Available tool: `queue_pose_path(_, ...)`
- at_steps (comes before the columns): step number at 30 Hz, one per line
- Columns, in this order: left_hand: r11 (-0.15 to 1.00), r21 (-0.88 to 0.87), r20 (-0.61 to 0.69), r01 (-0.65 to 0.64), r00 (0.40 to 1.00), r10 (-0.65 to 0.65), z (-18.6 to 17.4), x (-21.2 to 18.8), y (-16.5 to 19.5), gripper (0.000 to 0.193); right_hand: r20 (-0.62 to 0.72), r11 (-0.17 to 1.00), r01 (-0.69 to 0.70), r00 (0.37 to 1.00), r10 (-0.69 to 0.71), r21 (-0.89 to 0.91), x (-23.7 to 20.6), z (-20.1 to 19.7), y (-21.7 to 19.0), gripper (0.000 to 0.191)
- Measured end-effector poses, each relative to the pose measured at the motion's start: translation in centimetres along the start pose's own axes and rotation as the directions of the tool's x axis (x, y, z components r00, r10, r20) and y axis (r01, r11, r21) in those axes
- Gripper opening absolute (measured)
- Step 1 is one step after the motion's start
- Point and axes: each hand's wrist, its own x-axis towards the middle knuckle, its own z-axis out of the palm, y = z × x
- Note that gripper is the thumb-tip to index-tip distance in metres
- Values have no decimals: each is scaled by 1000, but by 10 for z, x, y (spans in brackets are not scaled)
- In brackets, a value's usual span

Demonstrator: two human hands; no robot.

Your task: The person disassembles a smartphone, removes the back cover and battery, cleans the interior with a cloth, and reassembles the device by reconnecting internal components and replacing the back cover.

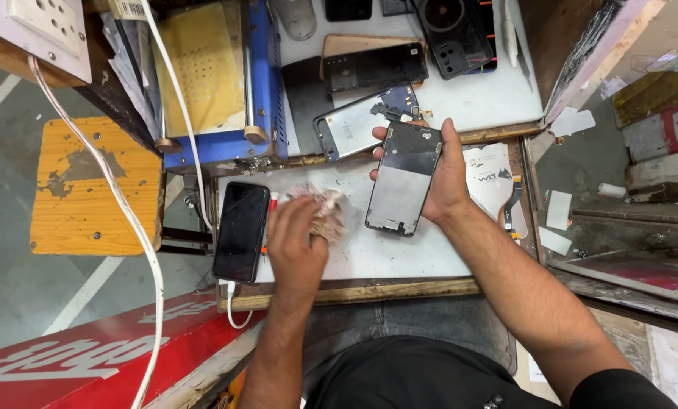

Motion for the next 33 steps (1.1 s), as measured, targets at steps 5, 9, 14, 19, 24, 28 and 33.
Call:
queue_pose_path(5,983,-36,16,-180,983,180,20,1,29,28,7,998,-19,1000,18,63,1,-1,5,65)
queue_pose_path(9,886,-381,344,-264,849,401,34,-6,60,30,32,998,12,999,-14,60,5,-5,11,61)
queue_pose_path(14,831,-550,287,-84,915,282,10,8,62,29,2,995,-33,999,33,96,5,-7,10,68)
queue_pose_path(19,863,-492,260,117,966,18,-14,34,51,33,8,989,-89,996,89,115,8,-5,6,68)
queue_pose_path(24,915,-402,67,33,998,-6,2,60,49,32,76,995,-87,994,84,43,10,-9,12,57)
queue_pose_path(28,991,-85,11,-106,994,107,29,90,44,38,138,945,55,990,-11,-322,2,-12,19,55)
queue_pose_path(33,989,-84,156,-121,979,133,38,108,33,36,289,742,319,941,-175,-590,-3,-14,13,54)
